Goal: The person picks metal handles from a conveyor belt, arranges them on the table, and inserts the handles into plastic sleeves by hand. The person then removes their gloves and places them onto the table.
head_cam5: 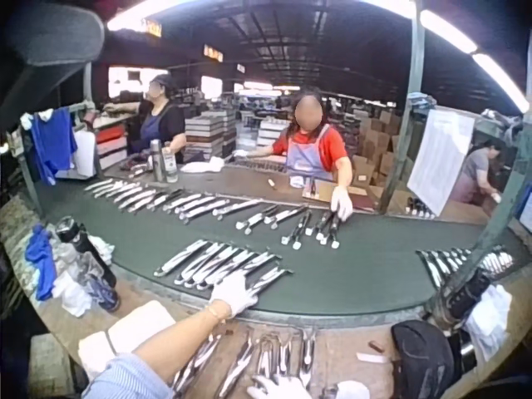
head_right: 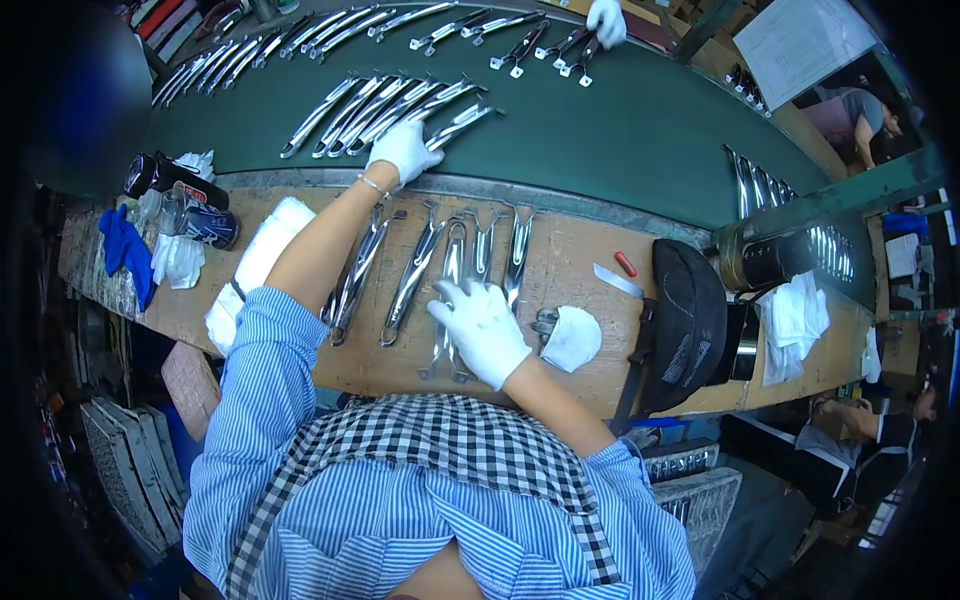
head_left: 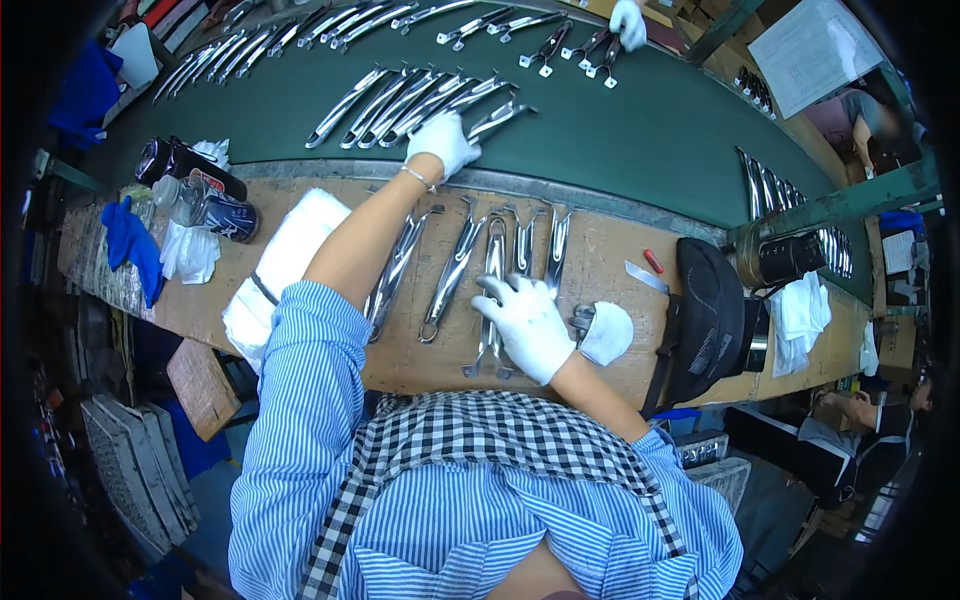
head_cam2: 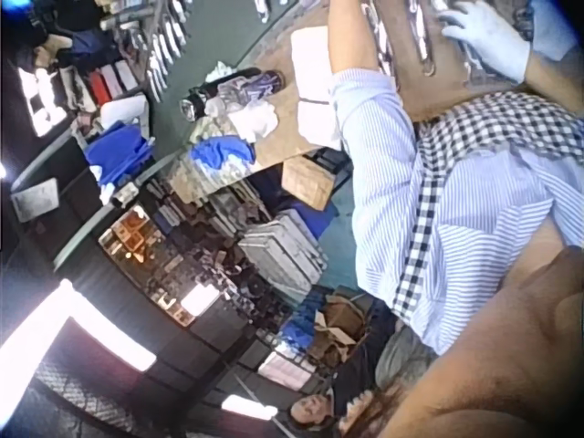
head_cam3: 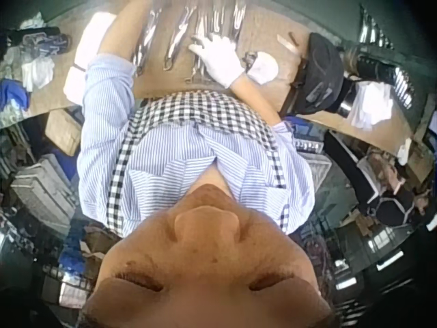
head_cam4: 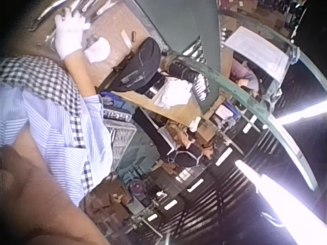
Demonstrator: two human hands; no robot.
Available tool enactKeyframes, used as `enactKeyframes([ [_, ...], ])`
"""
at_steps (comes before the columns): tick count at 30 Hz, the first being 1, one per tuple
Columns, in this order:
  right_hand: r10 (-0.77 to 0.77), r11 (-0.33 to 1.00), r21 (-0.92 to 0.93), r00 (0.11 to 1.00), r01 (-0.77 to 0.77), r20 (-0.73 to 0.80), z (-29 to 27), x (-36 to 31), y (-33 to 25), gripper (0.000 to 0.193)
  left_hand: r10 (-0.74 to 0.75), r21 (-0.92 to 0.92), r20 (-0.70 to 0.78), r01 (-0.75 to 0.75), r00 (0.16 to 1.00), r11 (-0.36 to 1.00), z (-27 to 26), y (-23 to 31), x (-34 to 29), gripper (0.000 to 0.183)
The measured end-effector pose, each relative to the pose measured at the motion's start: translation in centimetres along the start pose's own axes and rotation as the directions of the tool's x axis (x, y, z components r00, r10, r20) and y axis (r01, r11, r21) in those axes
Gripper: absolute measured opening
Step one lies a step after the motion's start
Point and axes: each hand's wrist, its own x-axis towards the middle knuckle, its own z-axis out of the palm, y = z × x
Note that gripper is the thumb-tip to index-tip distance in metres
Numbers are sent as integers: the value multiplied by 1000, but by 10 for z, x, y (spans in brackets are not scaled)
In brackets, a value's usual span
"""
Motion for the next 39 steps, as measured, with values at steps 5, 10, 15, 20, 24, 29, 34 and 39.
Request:
enactKeyframes([
  [5,353,934,59,891,-351,-285,-5,-11,14,41,156,-267,-52,-165,986,949,10,-19,-42,44],
  [10,388,916,-22,901,-400,-196,-9,-25,32,28,204,-448,-133,-243,970,860,11,-18,-91,32],
  [15,417,902,-45,893,-430,-172,-13,-28,49,35,205,-558,-177,-270,962,784,7,-16,-118,31],
  [20,487,858,302,843,-415,-227,-19,-13,48,44,169,-573,-74,-180,983,800,6,-11,-128,32],
  [24,613,534,772,787,-345,-72,-24,16,38,47,169,-727,17,-104,985,679,8,12,-137,31],
  [29,620,295,942,782,-158,-63,-23,40,37,49,288,-809,165,-37,943,586,-1,36,-152,31],
  [34,636,290,950,765,-114,-102,-34,42,36,35,281,-858,198,28,939,513,11,37,-157,29],
  [39,650,247,962,756,-116,-76,-36,41,39,29,291,-823,248,42,924,566,16,30,-154,45],
])
